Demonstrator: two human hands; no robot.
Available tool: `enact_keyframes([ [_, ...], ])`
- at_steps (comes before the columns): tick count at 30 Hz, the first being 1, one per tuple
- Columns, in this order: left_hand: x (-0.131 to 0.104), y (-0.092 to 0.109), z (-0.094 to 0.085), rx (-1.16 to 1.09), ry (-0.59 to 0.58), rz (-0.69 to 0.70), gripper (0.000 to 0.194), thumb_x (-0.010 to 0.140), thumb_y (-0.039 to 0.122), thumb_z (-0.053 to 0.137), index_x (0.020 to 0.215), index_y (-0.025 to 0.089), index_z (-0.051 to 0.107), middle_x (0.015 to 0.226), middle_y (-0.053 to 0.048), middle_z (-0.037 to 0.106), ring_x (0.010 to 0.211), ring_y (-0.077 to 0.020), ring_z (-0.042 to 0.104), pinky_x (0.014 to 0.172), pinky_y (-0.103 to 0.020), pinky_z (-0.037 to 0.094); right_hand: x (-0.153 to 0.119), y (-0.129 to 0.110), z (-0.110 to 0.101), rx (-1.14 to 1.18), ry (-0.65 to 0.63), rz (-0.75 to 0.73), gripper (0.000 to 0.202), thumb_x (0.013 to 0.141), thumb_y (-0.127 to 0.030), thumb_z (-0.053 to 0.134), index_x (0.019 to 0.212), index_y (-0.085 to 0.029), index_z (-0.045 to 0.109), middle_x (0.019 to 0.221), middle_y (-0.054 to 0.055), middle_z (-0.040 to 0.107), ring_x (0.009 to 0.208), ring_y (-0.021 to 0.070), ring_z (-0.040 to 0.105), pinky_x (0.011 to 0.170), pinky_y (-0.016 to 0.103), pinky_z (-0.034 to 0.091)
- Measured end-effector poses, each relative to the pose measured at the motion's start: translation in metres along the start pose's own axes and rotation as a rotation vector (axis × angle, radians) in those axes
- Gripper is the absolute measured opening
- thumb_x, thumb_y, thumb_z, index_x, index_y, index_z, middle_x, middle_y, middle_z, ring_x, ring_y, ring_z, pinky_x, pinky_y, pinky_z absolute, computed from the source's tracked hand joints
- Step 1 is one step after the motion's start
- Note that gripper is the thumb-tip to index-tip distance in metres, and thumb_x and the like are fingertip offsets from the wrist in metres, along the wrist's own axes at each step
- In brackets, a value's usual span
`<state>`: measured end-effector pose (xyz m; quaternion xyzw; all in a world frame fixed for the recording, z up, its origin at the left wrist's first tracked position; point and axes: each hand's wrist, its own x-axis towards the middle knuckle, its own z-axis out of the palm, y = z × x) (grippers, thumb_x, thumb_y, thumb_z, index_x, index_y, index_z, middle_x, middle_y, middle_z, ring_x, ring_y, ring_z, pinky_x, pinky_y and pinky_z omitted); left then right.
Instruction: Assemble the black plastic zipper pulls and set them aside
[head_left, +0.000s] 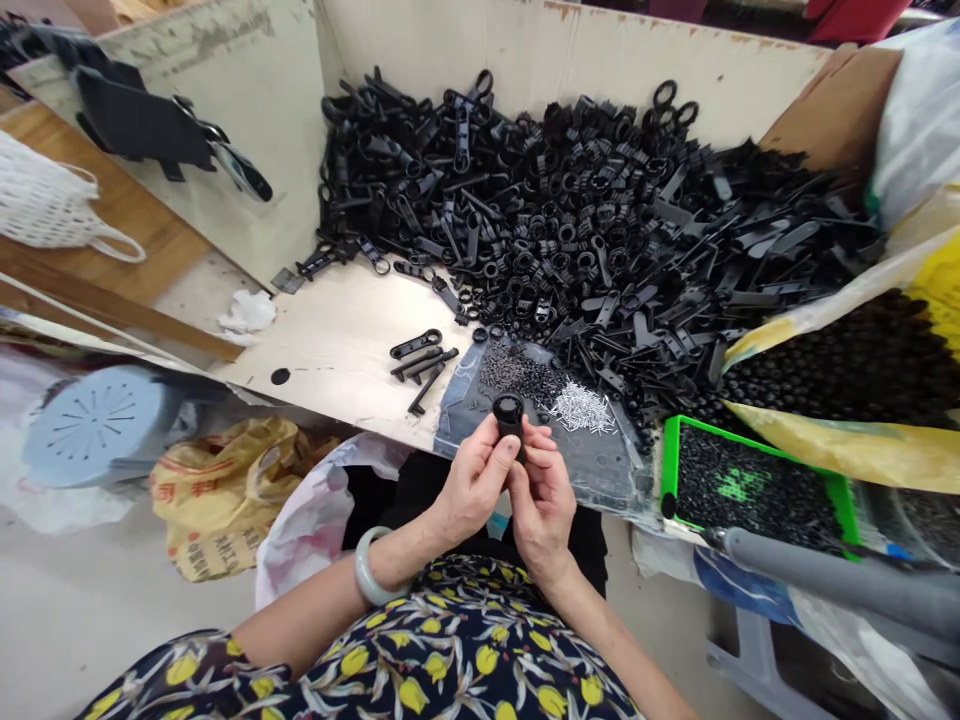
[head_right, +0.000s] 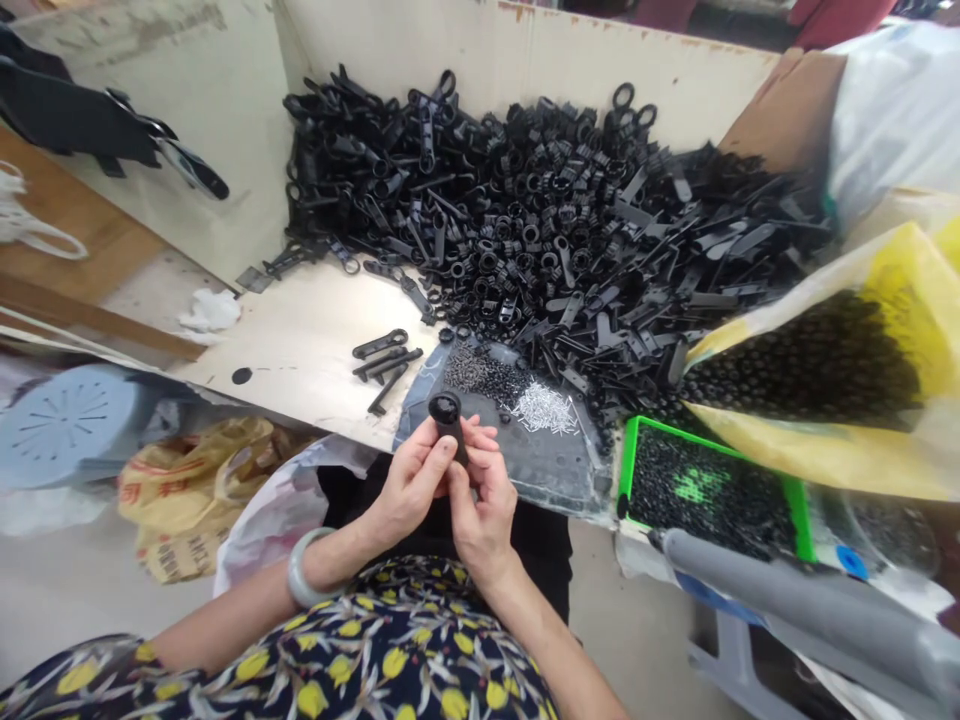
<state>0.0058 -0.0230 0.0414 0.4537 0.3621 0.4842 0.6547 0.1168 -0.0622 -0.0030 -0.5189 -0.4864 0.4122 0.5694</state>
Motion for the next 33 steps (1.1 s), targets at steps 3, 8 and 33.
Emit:
enact_keyframes([
  [3, 0.008, 0.003, -0.01, 0.08, 0.011, 0.069, 0.034, 0.106, 0.044, 0.053, 0.119, 0.016, 0.067, 0.121, -0.014, 0.077, 0.128, -0.0277, 0.066, 0.11, -0.04, 0.051, 0.005, -0.007, -0.016, -0.153, -0.103, -0.008, 0.03, 0.096, -0.035, 0.07, 0.125, -0.027, 0.071, 0.106, 0.008, 0.079, 0.09, 0.0252, 0.077, 0.083, 0.038, 0.063],
  [8, 0.012, 0.013, -0.024, 0.107, -0.091, -0.041, 0.035, 0.105, 0.049, 0.054, 0.115, 0.016, 0.06, 0.1, -0.01, 0.075, 0.084, -0.0184, 0.073, 0.081, -0.031, 0.06, 0.024, -0.028, -0.045, -0.213, -0.041, -0.002, 0.042, 0.095, -0.036, 0.072, 0.136, -0.029, 0.068, 0.1, 0.005, 0.078, 0.083, 0.021, 0.073, 0.085, 0.038, 0.062],
  [33, -0.011, 0.004, -0.025, 0.495, -0.294, -0.112, 0.035, 0.11, 0.048, 0.036, 0.112, 0.016, 0.05, 0.08, 0.001, 0.052, 0.068, -0.0123, 0.048, 0.063, -0.025, 0.046, 0.036, -0.016, -0.031, 0.289, -0.359, 0.366, 0.034, 0.091, -0.046, 0.077, 0.116, -0.023, 0.074, 0.087, 0.001, 0.074, 0.056, 0.0132, 0.066, 0.058, 0.03, 0.061],
])
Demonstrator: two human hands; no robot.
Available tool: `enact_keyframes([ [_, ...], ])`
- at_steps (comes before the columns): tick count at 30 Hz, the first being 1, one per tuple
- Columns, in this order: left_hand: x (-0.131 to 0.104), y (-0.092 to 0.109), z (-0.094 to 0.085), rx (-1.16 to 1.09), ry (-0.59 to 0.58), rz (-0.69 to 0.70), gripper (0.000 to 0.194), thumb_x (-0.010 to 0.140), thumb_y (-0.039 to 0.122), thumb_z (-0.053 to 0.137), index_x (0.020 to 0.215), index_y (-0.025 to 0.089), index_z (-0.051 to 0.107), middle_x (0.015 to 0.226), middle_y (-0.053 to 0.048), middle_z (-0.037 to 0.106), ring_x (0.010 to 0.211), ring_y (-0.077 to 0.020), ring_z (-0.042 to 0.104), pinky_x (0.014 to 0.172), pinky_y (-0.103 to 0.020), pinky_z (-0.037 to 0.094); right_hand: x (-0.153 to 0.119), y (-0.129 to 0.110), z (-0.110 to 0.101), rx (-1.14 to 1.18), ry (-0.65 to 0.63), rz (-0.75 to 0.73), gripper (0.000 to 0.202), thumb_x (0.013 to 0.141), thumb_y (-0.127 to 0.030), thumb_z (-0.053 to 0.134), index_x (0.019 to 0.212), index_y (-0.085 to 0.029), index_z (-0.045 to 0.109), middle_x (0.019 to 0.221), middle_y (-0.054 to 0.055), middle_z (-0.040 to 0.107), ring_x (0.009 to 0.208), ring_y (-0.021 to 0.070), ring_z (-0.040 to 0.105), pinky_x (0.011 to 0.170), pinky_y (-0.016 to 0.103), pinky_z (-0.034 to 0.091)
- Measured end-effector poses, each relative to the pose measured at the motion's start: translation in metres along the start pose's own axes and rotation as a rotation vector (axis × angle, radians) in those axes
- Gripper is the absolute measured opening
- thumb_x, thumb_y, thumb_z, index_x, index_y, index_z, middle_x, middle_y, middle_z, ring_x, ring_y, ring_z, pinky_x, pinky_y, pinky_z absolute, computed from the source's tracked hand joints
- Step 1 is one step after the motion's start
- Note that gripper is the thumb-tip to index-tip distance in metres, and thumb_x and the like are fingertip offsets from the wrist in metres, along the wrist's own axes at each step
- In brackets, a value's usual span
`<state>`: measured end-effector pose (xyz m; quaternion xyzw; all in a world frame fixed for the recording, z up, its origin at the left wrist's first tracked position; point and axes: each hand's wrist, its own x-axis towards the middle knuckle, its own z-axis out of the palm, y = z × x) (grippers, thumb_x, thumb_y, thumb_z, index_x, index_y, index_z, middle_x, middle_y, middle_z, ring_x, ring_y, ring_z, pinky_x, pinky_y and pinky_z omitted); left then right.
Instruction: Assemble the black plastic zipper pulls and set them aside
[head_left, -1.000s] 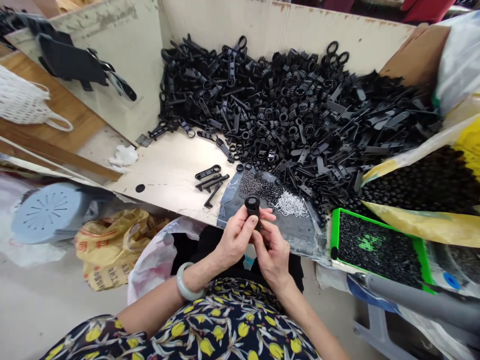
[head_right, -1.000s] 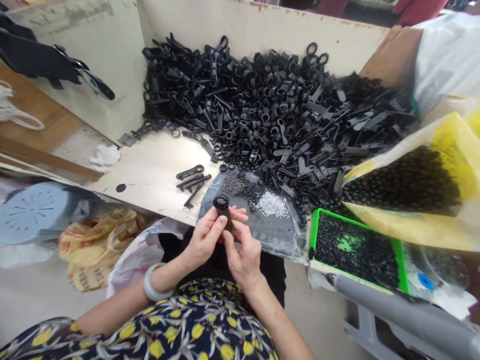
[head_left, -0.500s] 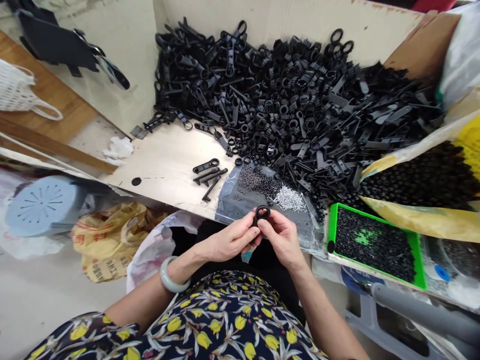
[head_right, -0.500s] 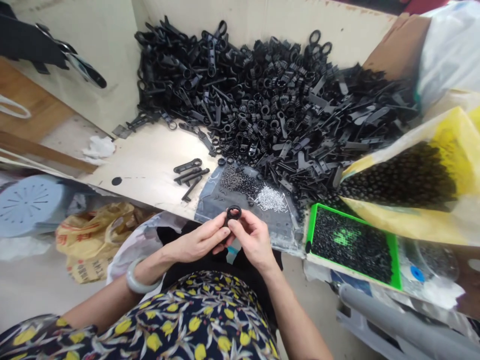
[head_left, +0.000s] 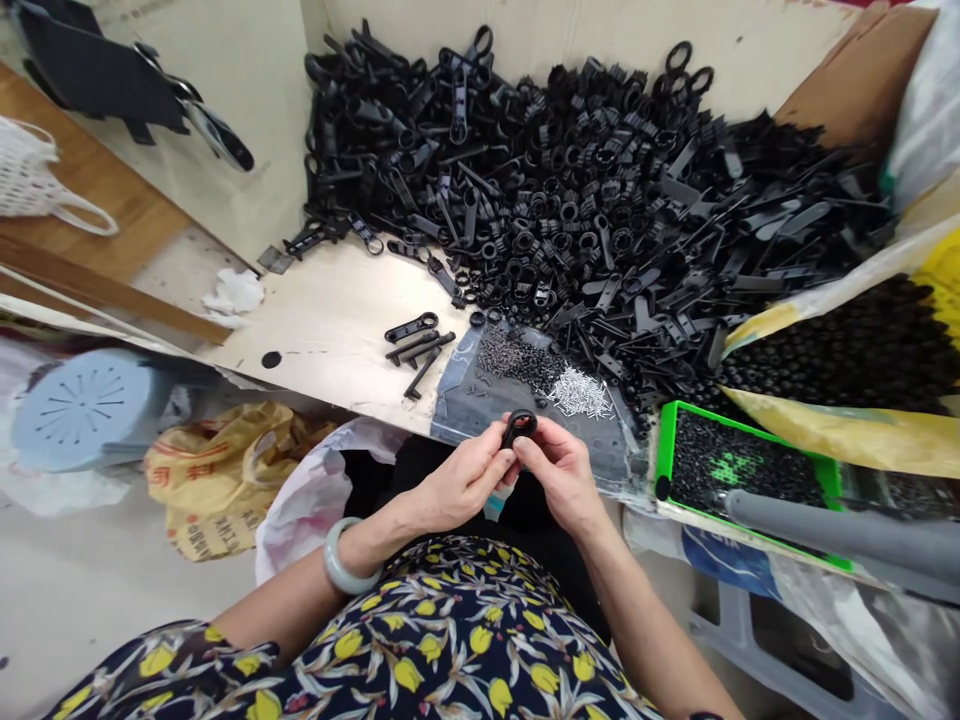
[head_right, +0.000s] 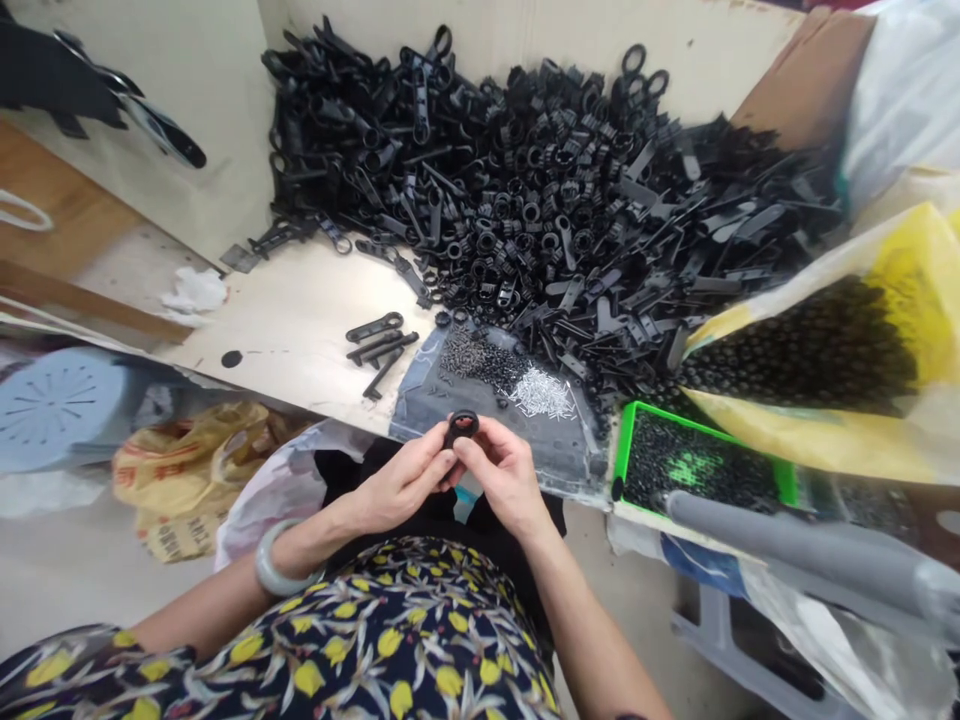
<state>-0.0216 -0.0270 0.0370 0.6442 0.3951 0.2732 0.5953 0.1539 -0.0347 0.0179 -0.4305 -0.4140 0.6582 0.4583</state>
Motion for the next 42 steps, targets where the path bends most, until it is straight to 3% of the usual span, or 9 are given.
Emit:
enact_keyframes([
  [7, 0.0, 0.007, -0.007, 0.049, -0.142, -0.009, 0.033, 0.11, 0.042, 0.038, 0.125, 0.015, 0.048, 0.086, -0.001, 0.057, 0.074, -0.0139, 0.053, 0.07, -0.027, 0.05, -0.007, 0.006, 0.005, -0.011, 0.125, -0.045, 0.034, 0.092, -0.046, 0.076, 0.116, -0.021, 0.075, 0.076, -0.001, 0.069, 0.051, 0.0103, 0.059, 0.051, 0.025, 0.054],
  [12, 0.001, 0.002, 0.0, -0.036, -0.066, 0.022, 0.045, 0.111, 0.041, 0.034, 0.145, 0.013, 0.042, 0.086, 0.0, 0.056, 0.07, -0.0121, 0.052, 0.065, -0.025, 0.049, -0.007, 0.006, 0.004, -0.028, 0.142, -0.05, 0.038, 0.092, -0.048, 0.076, 0.12, -0.022, 0.074, 0.079, -0.001, 0.068, 0.052, 0.0092, 0.057, 0.051, 0.024, 0.053],
  [17, -0.001, -0.005, 0.006, -0.027, -0.034, 0.072, 0.052, 0.111, 0.041, 0.035, 0.153, 0.01, 0.035, 0.086, -0.002, 0.057, 0.07, -0.0125, 0.054, 0.065, -0.026, 0.049, -0.007, -0.004, 0.001, 0.032, 0.028, -0.012, 0.04, 0.091, -0.044, 0.078, 0.126, -0.026, 0.072, 0.102, 0.003, 0.074, 0.058, 0.0097, 0.062, 0.057, 0.026, 0.059],
  [20, -0.002, -0.007, 0.008, 0.021, 0.007, 0.117, 0.047, 0.112, 0.037, 0.034, 0.15, 0.011, 0.038, 0.091, -0.004, 0.059, 0.071, -0.0126, 0.054, 0.067, -0.027, 0.05, -0.01, -0.009, 0.004, 0.055, 0.019, 0.018, 0.043, 0.088, -0.044, 0.081, 0.126, -0.026, 0.072, 0.112, 0.005, 0.075, 0.063, 0.0112, 0.064, 0.061, 0.027, 0.061],
  [25, -0.004, -0.01, 0.01, 0.123, 0.045, 0.249, 0.033, 0.11, 0.032, 0.035, 0.136, 0.014, 0.045, 0.093, -0.005, 0.06, 0.072, -0.0133, 0.055, 0.067, -0.028, 0.048, -0.016, -0.014, 0.009, 0.046, 0.044, 0.022, 0.04, 0.09, -0.043, 0.08, 0.125, -0.025, 0.073, 0.108, 0.005, 0.076, 0.07, 0.0126, 0.065, 0.064, 0.026, 0.061],
  [32, -0.01, -0.011, 0.012, 0.146, 0.042, 0.228, 0.021, 0.11, 0.029, 0.035, 0.124, 0.017, 0.046, 0.08, 0.001, 0.055, 0.063, -0.0119, 0.051, 0.061, -0.026, 0.043, -0.022, -0.002, 0.015, 0.046, 0.089, 0.009, 0.039, 0.09, -0.047, 0.078, 0.121, -0.023, 0.075, 0.088, 0.003, 0.073, 0.062, 0.0124, 0.061, 0.058, 0.026, 0.058],
  [37, -0.01, -0.015, 0.013, 0.165, 0.051, 0.189, 0.023, 0.11, 0.033, 0.034, 0.123, 0.017, 0.046, 0.081, 0.001, 0.055, 0.064, -0.0126, 0.051, 0.062, -0.026, 0.043, -0.021, 0.011, 0.019, 0.074, 0.147, 0.002, 0.039, 0.091, -0.048, 0.077, 0.12, -0.022, 0.074, 0.088, 0.003, 0.072, 0.064, 0.0126, 0.06, 0.057, 0.025, 0.056],
  [42, -0.007, -0.013, 0.003, 0.068, -0.045, 0.128, 0.03, 0.111, 0.036, 0.036, 0.128, 0.015, 0.048, 0.082, 0.0, 0.056, 0.067, -0.0125, 0.051, 0.063, -0.025, 0.045, -0.012, -0.007, 0.012, 0.052, -0.028, 0.027, 0.038, 0.09, -0.047, 0.077, 0.12, -0.024, 0.071, 0.084, 0.0, 0.07, 0.063, 0.0125, 0.064, 0.062, 0.026, 0.06],
])
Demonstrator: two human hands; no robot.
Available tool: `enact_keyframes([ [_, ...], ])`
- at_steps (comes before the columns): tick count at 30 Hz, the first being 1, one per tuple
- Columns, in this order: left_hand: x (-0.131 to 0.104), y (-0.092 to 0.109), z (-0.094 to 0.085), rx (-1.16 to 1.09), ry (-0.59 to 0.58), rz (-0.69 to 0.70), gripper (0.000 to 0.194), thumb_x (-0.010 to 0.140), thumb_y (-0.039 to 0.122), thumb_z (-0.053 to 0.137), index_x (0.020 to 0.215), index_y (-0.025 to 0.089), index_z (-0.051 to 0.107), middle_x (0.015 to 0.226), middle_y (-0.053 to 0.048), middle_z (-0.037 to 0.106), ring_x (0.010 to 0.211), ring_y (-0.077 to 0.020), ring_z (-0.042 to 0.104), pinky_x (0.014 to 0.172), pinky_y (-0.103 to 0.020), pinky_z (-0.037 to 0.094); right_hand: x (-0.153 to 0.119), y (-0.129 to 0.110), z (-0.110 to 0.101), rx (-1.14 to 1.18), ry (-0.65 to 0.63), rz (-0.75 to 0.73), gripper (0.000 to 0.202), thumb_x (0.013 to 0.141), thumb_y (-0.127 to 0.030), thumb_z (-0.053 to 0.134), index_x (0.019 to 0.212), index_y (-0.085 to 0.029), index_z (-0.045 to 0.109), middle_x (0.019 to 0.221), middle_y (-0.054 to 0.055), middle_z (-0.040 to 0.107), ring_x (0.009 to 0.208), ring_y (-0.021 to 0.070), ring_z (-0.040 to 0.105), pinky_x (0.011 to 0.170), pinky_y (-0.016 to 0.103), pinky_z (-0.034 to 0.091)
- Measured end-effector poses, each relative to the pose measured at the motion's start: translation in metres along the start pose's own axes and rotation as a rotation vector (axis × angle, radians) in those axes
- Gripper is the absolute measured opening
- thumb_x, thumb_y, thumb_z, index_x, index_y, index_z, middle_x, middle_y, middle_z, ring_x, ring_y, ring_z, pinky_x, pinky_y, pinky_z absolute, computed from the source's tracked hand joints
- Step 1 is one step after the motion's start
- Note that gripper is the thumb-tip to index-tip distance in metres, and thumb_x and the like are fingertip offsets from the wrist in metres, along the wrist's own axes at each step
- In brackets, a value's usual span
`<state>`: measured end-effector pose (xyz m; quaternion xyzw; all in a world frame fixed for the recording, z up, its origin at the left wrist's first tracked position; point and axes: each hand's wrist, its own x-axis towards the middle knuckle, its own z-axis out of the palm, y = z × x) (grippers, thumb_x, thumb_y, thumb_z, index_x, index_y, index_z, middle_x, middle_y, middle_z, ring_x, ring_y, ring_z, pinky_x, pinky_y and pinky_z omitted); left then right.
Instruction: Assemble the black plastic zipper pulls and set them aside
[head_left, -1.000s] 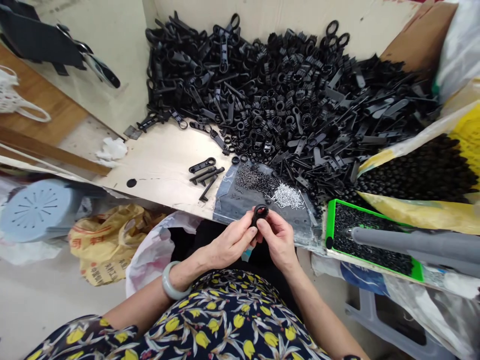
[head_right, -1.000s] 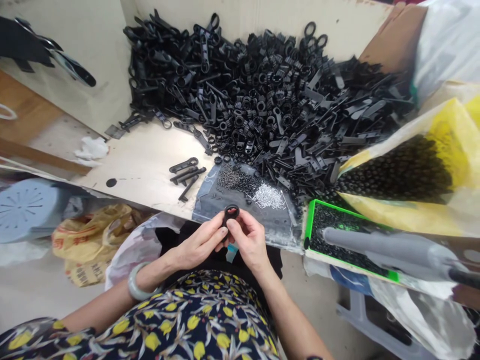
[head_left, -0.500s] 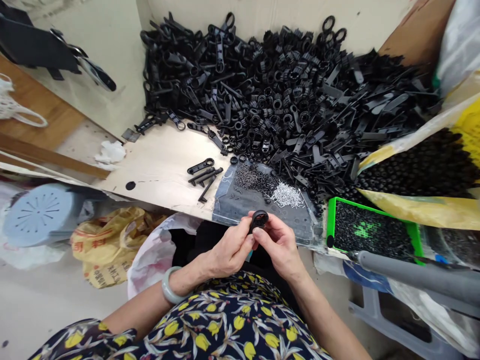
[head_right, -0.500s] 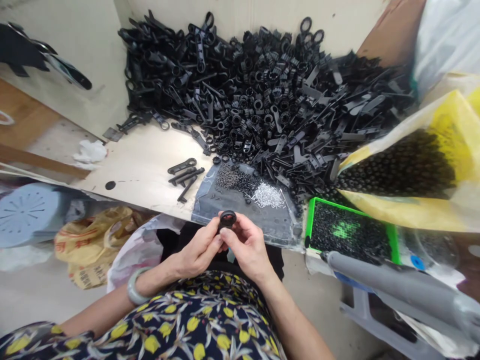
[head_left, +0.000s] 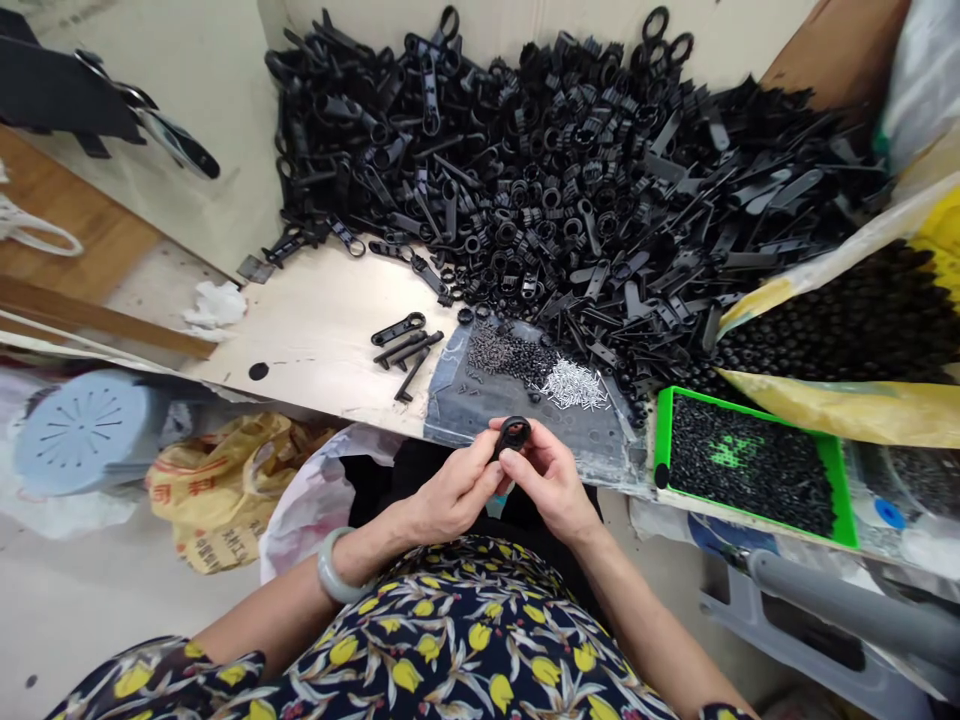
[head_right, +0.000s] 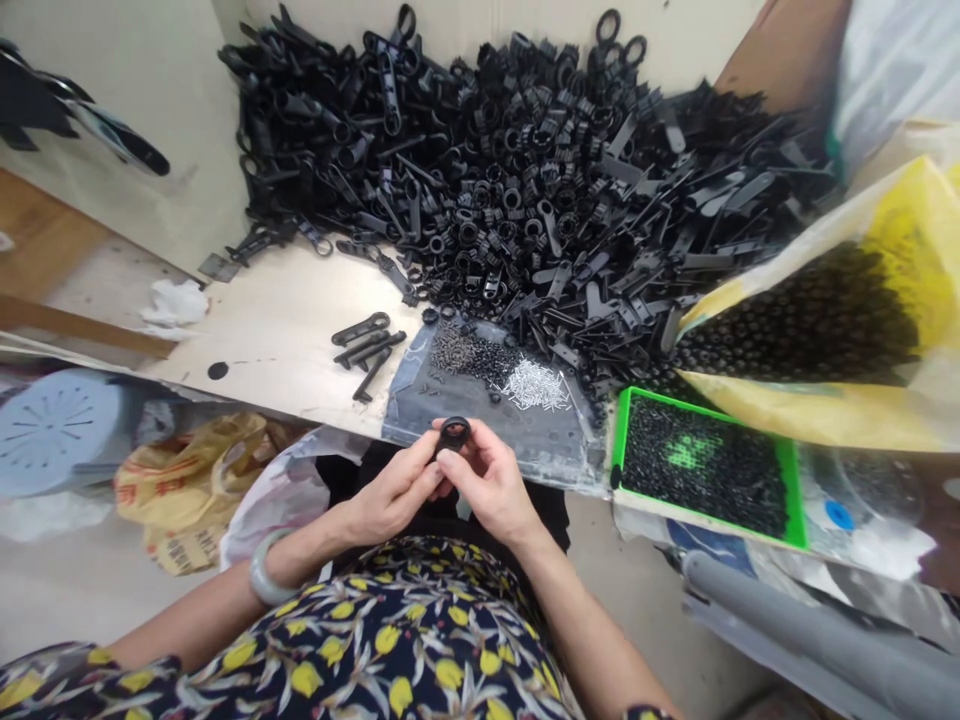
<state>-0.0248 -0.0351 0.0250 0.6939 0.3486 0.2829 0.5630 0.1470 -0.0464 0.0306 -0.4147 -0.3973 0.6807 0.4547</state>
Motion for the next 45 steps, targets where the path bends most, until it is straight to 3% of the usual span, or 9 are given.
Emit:
enact_keyframes([
  [8, -0.002, 0.014, -0.012, -0.336, -0.115, -0.112, 0.049, 0.101, 0.043, 0.057, 0.144, 0.019, 0.052, 0.122, -0.012, 0.066, 0.089, -0.0189, 0.067, 0.079, -0.034, 0.058, 0.0, -0.015, -0.002, -0.135, -0.014, 0.016, 0.041, 0.091, -0.048, 0.074, 0.123, -0.023, 0.074, 0.065, -0.004, 0.061, 0.048, 0.0101, 0.056, 0.047, 0.022, 0.049],
  [13, 0.0, 0.011, 0.005, -0.083, 0.133, -0.123, 0.039, 0.104, 0.046, 0.055, 0.124, 0.013, 0.062, 0.087, -0.004, 0.066, 0.074, -0.0149, 0.061, 0.066, -0.025, 0.05, -0.004, -0.006, 0.0, -0.163, 0.073, -0.008, 0.04, 0.088, -0.048, 0.077, 0.121, -0.024, 0.077, 0.074, -0.001, 0.068, 0.053, 0.0107, 0.056, 0.05, 0.023, 0.05],
  [17, -0.003, 0.006, 0.012, -0.035, 0.143, -0.075, 0.034, 0.105, 0.046, 0.051, 0.108, 0.014, 0.061, 0.074, 0.0, 0.061, 0.063, -0.0118, 0.055, 0.06, -0.023, 0.044, -0.006, -0.001, 0.002, -0.16, 0.093, -0.007, 0.037, 0.09, -0.046, 0.076, 0.119, -0.025, 0.078, 0.086, 0.002, 0.075, 0.056, 0.0117, 0.059, 0.052, 0.024, 0.052],
  [22, 0.002, 0.004, 0.013, -0.042, 0.184, -0.073, 0.04, 0.107, 0.047, 0.049, 0.127, 0.014, 0.059, 0.075, 0.002, 0.057, 0.062, -0.0106, 0.051, 0.06, -0.022, 0.044, 0.001, 0.0, 0.0, -0.16, 0.096, -0.049, 0.034, 0.09, -0.046, 0.076, 0.116, -0.024, 0.079, 0.096, 0.004, 0.079, 0.076, 0.0179, 0.07, 0.068, 0.028, 0.06],
  [30, 0.032, 0.02, -0.02, -0.327, -0.045, -0.072, 0.041, 0.103, 0.04, 0.06, 0.137, 0.016, 0.06, 0.11, -0.01, 0.073, 0.1, -0.0207, 0.07, 0.09, -0.033, 0.058, 0.03, -0.023, -0.023, 0.045, -0.098, 0.038, 0.052, 0.087, -0.055, 0.078, 0.132, -0.028, 0.071, 0.121, 0.008, 0.076, 0.061, 0.0107, 0.059, 0.053, 0.025, 0.051],
  [34, 0.036, 0.016, -0.014, -0.72, 0.277, -0.117, 0.035, 0.102, 0.04, 0.063, 0.126, 0.015, 0.058, 0.099, -0.009, 0.077, 0.087, -0.0191, 0.074, 0.084, -0.033, 0.06, 0.022, -0.02, -0.021, 0.109, 0.154, -0.113, 0.066, 0.085, -0.06, 0.078, 0.143, -0.034, 0.06, 0.147, 0.008, 0.062, 0.109, 0.0227, 0.069, 0.084, 0.035, 0.063],
  [37, 0.036, 0.01, -0.004, -0.818, 0.456, -0.119, 0.035, 0.1, 0.039, 0.067, 0.123, 0.016, 0.056, 0.098, -0.009, 0.079, 0.087, -0.019, 0.076, 0.087, -0.036, 0.06, 0.011, -0.002, -0.009, 0.184, 0.326, -0.035, 0.042, 0.09, -0.053, 0.076, 0.122, -0.027, 0.069, 0.112, 0.006, 0.073, 0.091, 0.0166, 0.071, 0.081, 0.031, 0.063],
  [42, 0.025, 0.007, 0.01, -0.614, 0.374, -0.029, 0.032, 0.107, 0.04, 0.054, 0.132, 0.021, 0.053, 0.133, -0.015, 0.072, 0.121, -0.0251, 0.071, 0.107, -0.045, 0.054, 0.004, 0.019, 0.017, 0.393, 0.189, 0.219, 0.044, 0.088, -0.062, 0.075, 0.107, -0.022, 0.071, 0.089, 0.003, 0.074, 0.072, 0.014, 0.069, 0.068, 0.027, 0.062],
  [45, 0.011, 0.001, 0.003, -0.243, 0.26, 0.069, 0.036, 0.106, 0.031, 0.054, 0.14, 0.022, 0.055, 0.158, -0.015, 0.054, 0.158, -0.0275, 0.034, 0.128, -0.052, 0.03, 0.005, 0.018, 0.014, 0.31, 0.175, 0.171, 0.041, 0.086, -0.059, 0.078, 0.107, -0.024, 0.071, 0.099, 0.003, 0.075, 0.077, 0.0153, 0.07, 0.073, 0.029, 0.062],
])
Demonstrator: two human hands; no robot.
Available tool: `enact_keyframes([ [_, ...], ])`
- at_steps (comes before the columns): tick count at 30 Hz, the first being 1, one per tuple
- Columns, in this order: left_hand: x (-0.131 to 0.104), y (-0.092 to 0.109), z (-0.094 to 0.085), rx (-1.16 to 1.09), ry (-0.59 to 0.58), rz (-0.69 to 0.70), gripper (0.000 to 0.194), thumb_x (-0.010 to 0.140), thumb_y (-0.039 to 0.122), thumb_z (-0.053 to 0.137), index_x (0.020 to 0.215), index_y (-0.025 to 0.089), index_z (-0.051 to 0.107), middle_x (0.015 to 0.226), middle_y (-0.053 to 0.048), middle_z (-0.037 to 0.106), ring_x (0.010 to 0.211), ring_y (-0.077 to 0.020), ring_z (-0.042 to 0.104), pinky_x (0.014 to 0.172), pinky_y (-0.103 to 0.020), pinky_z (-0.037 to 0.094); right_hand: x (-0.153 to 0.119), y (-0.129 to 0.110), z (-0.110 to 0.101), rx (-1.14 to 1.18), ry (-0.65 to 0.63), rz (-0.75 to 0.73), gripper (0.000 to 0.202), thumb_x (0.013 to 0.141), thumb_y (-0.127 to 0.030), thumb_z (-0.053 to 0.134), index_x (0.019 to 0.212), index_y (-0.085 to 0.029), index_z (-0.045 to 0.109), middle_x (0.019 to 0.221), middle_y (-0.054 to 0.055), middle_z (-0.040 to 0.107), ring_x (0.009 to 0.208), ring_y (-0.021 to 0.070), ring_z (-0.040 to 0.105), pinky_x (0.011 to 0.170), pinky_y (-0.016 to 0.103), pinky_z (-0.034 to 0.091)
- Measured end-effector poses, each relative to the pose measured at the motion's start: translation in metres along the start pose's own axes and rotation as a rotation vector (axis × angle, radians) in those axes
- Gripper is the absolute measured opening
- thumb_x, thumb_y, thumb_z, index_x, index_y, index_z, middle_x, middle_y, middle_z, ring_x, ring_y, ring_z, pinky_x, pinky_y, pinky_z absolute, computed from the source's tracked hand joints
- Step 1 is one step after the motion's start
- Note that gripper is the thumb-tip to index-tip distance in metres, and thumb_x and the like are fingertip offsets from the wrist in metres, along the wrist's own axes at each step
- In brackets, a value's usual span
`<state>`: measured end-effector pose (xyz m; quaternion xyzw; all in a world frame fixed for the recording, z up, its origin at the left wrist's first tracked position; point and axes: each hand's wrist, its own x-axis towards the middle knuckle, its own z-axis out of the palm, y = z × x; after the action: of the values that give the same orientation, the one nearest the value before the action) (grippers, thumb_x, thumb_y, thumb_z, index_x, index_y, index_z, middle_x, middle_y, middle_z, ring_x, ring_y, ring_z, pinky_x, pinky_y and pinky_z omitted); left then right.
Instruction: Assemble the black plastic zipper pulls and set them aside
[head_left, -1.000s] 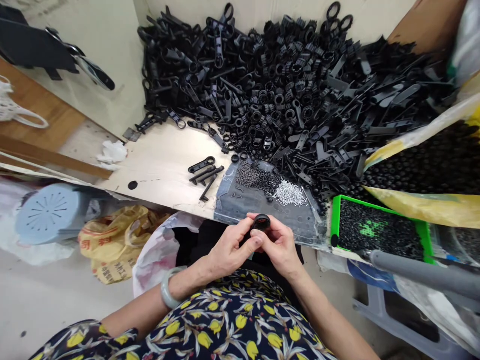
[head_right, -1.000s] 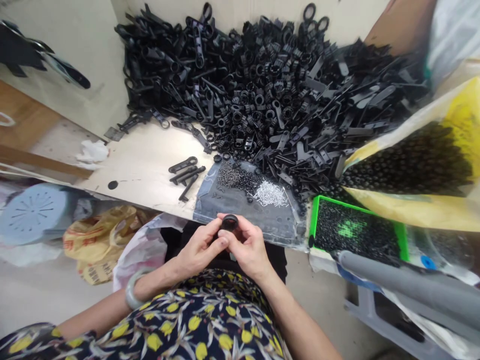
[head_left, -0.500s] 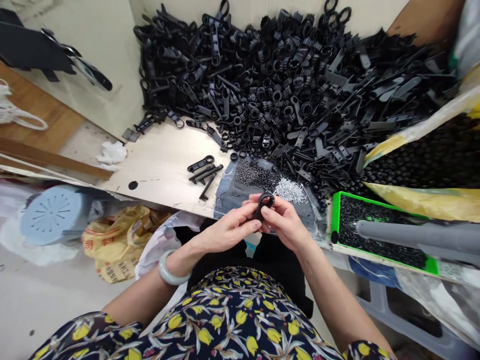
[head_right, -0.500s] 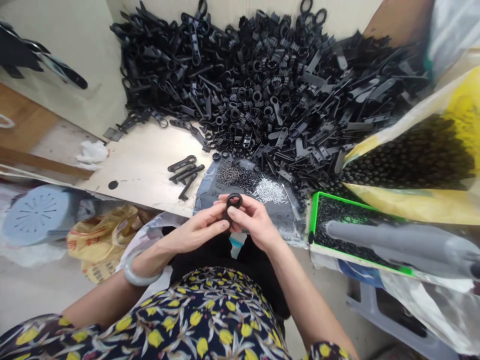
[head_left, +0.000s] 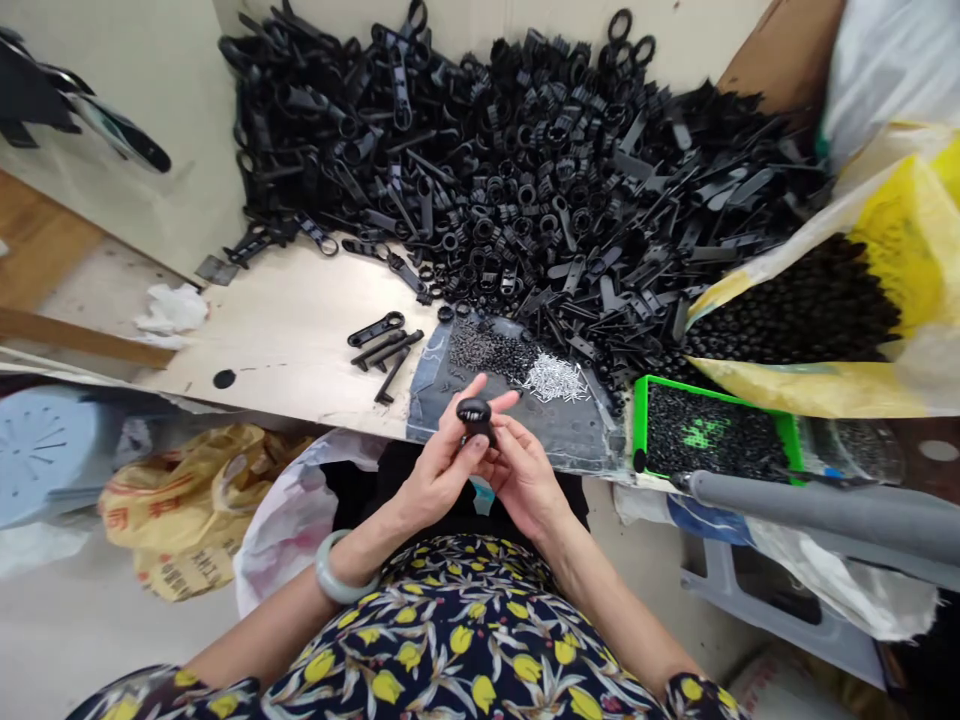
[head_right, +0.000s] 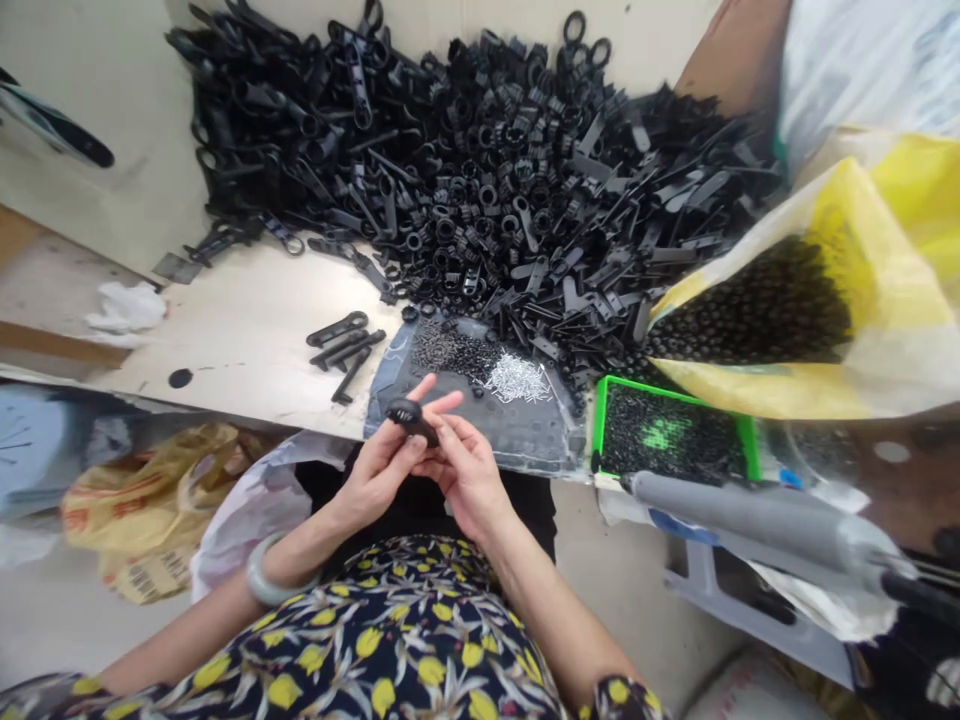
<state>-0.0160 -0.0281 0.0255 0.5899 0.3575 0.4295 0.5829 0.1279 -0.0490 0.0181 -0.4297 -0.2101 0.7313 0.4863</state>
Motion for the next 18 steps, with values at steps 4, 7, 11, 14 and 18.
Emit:
enact_keyframes([
  [4, -0.006, -0.01, -0.036, 0.284, 0.091, 0.091, 0.053, 0.099, 0.022, 0.058, 0.15, 0.023, 0.047, 0.165, -0.015, 0.043, 0.159, -0.0284, 0.029, 0.128, -0.053, 0.029, 0.0, -0.014, -0.033, -0.559, 0.113, -0.35, 0.024, 0.094, -0.047, 0.073, 0.102, -0.024, 0.074, 0.101, 0.004, 0.076, 0.086, 0.0182, 0.07, 0.083, 0.033, 0.057],
  [7, 0.011, -0.009, -0.053, 0.493, 0.272, 0.16, 0.04, 0.099, 0.02, 0.055, 0.139, 0.022, 0.057, 0.137, -0.012, 0.064, 0.131, -0.0252, 0.058, 0.108, -0.044, 0.048, 0.007, -0.02, -0.058, -1.17, 0.193, -0.621, 0.017, 0.101, -0.039, 0.066, 0.102, -0.025, 0.076, 0.106, 0.006, 0.078, 0.102, 0.0223, 0.068, 0.093, 0.038, 0.049],
  [11, 0.059, -0.004, -0.039, 0.87, -0.081, 0.315, 0.021, 0.101, 0.02, 0.056, 0.115, 0.021, 0.071, 0.107, -0.008, 0.072, 0.105, -0.0233, 0.059, 0.096, -0.041, 0.045, 0.016, -0.017, -0.072, -1.547, 0.23, -0.749, 0.019, 0.103, -0.038, 0.064, 0.114, -0.026, 0.075, 0.115, 0.007, 0.077, 0.107, 0.0251, 0.065, 0.092, 0.041, 0.044],
  [14, 0.094, -0.012, -0.018, 1.086, -0.329, 0.376, 0.022, 0.102, 0.018, 0.054, 0.113, 0.017, 0.073, 0.102, -0.01, 0.07, 0.101, -0.0247, 0.055, 0.089, -0.04, 0.04, 0.009, -0.021, -0.078, -1.491, 0.268, -0.784, 0.03, 0.102, -0.04, 0.066, 0.127, -0.025, 0.071, 0.116, 0.008, 0.074, 0.104, 0.0246, 0.066, 0.091, 0.041, 0.046],
  [18, 0.113, -0.029, -0.009, 1.171, -0.466, 0.38, 0.016, 0.1, 0.019, 0.06, 0.106, 0.014, 0.074, 0.099, -0.011, 0.068, 0.099, -0.0256, 0.054, 0.085, -0.039, 0.039, -0.012, -0.033, -0.092, -1.302, 0.319, -0.761, 0.022, 0.105, -0.033, 0.06, 0.121, -0.026, 0.073, 0.107, 0.007, 0.075, 0.098, 0.0223, 0.069, 0.093, 0.04, 0.051],
])
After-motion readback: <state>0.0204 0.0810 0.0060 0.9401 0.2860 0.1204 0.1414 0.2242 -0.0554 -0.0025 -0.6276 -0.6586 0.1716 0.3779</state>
